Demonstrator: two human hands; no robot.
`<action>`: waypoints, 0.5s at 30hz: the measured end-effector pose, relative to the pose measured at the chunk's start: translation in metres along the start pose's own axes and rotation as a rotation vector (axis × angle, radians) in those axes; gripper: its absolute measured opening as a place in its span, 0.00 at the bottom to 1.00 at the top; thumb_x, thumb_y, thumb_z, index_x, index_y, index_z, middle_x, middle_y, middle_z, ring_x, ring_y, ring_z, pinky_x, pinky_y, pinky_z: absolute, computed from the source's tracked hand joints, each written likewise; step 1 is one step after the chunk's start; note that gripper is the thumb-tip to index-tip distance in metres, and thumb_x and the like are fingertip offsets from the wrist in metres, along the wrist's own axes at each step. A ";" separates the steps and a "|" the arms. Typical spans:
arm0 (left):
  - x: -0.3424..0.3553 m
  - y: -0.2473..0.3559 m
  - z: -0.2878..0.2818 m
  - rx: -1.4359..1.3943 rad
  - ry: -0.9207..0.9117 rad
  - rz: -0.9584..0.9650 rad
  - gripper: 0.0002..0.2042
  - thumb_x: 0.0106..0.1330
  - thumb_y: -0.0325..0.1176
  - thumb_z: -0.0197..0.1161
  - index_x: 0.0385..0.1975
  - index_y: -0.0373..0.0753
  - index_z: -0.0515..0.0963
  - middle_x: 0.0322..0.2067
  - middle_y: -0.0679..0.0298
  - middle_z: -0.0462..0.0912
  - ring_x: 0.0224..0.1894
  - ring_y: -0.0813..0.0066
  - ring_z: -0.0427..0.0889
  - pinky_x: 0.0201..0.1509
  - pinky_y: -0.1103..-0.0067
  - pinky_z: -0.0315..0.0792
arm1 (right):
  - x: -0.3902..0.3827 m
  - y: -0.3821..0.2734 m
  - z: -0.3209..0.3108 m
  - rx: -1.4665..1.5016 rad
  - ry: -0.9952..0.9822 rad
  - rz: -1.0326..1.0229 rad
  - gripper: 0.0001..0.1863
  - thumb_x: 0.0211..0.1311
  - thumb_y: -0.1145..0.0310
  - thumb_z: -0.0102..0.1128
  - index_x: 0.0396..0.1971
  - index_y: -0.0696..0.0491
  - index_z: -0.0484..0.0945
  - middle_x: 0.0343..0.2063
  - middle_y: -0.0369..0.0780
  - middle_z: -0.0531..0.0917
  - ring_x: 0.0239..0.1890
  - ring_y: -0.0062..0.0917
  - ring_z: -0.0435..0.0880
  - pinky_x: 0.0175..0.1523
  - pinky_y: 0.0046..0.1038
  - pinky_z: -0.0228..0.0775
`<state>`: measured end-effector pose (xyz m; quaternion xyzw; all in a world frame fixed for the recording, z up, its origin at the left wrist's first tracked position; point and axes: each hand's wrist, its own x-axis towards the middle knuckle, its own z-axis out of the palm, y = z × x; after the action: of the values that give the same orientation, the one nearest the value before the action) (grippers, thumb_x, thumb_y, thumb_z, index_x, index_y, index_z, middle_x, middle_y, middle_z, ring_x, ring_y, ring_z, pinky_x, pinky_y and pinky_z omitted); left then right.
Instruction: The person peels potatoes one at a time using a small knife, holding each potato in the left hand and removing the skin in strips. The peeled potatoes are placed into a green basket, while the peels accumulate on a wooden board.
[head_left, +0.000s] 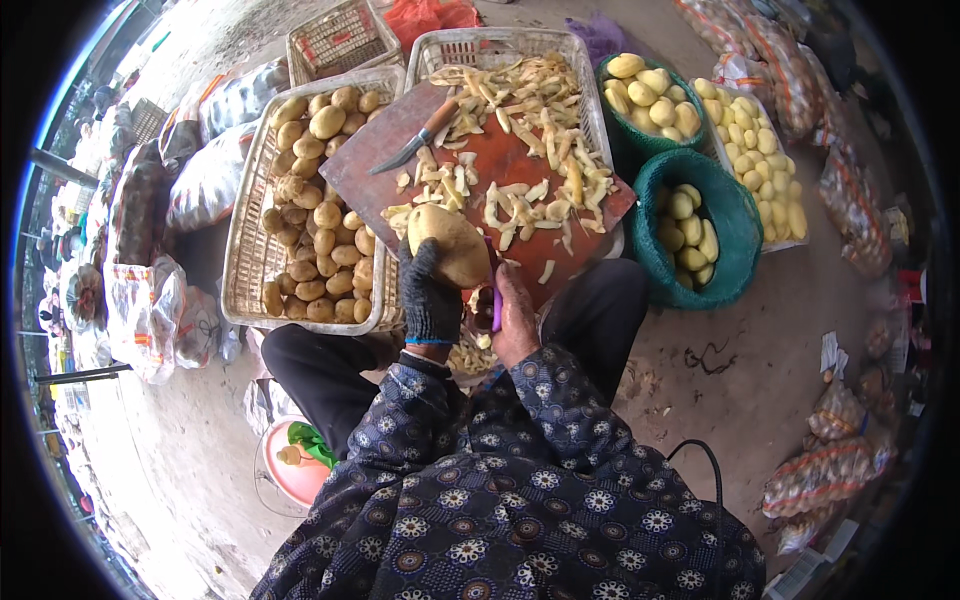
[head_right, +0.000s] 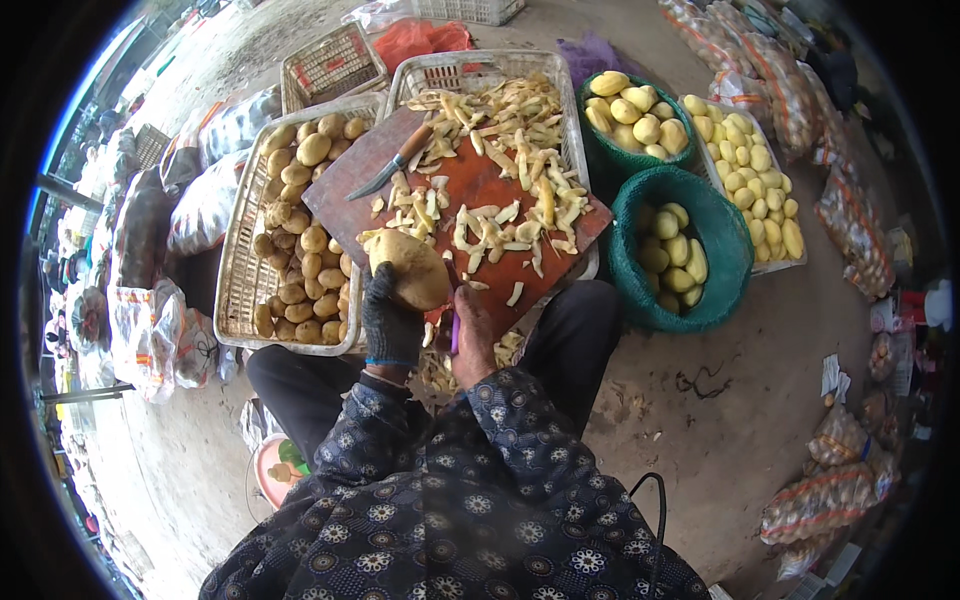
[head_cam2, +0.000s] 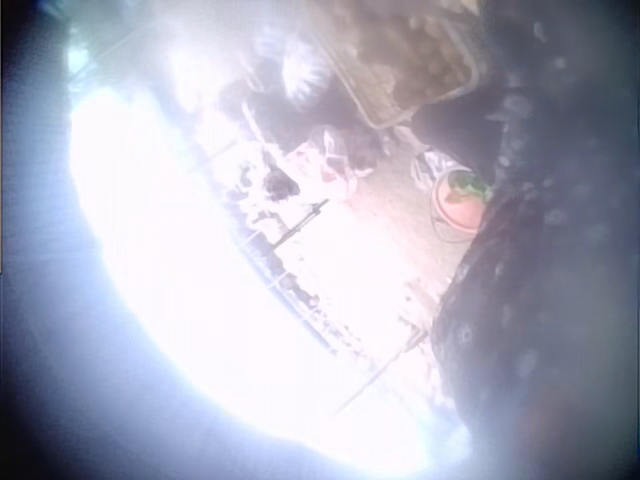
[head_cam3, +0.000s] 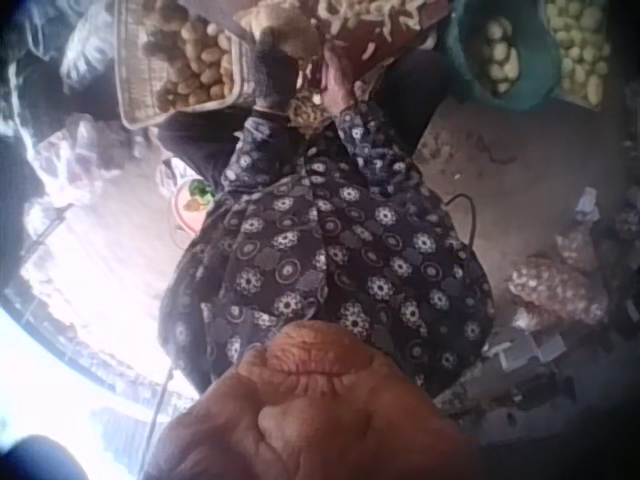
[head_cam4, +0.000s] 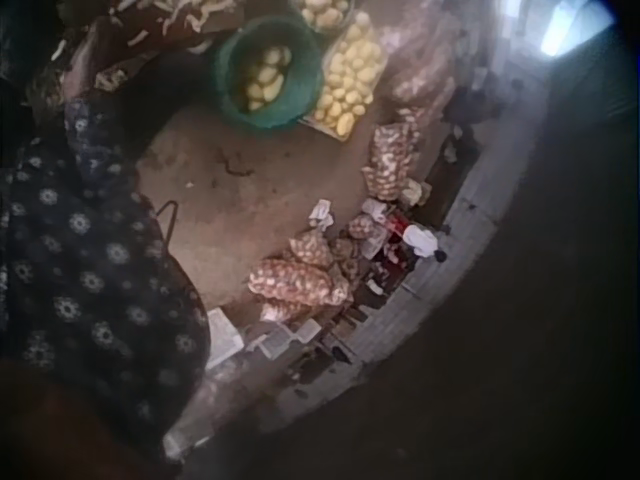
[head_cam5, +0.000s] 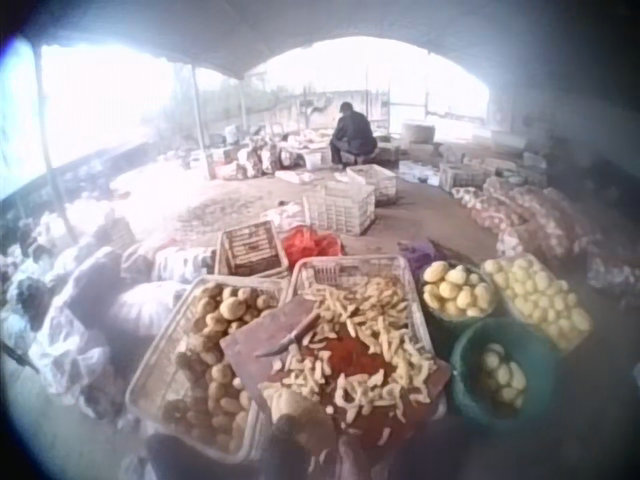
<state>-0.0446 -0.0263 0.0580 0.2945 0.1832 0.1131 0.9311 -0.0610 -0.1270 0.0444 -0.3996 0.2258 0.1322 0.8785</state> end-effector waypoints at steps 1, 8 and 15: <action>-0.008 0.003 0.012 0.118 -0.057 0.087 0.30 0.52 0.33 0.63 0.56 0.35 0.62 0.49 0.59 0.71 0.51 0.63 0.72 0.56 0.69 0.67 | 0.008 0.003 -0.004 0.062 -0.031 0.074 0.18 0.63 0.50 0.49 0.44 0.47 0.71 0.25 0.31 0.74 0.21 0.16 0.71 0.23 0.19 0.65; -0.010 0.022 0.022 0.335 -0.265 0.121 0.30 0.50 0.30 0.64 0.56 0.36 0.63 0.50 0.60 0.71 0.52 0.66 0.71 0.55 0.73 0.68 | 0.043 -0.061 0.028 -0.190 -0.016 -0.253 0.26 0.60 0.52 0.55 0.56 0.49 0.67 0.36 0.30 0.73 0.32 0.12 0.69 0.32 0.17 0.63; 0.013 0.003 0.035 -0.229 -0.125 -0.487 0.24 0.64 0.57 0.48 0.40 0.39 0.74 0.40 0.58 0.79 0.45 0.66 0.78 0.51 0.67 0.71 | 0.077 -0.090 0.032 -0.331 -0.293 -0.547 0.27 0.57 0.67 0.59 0.57 0.54 0.66 0.53 0.35 0.71 0.52 0.22 0.69 0.59 0.24 0.58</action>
<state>-0.0190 -0.0377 0.0824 0.1410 0.1768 -0.1127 0.9676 0.0522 -0.1564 0.0823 -0.5593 -0.0427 -0.0174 0.8277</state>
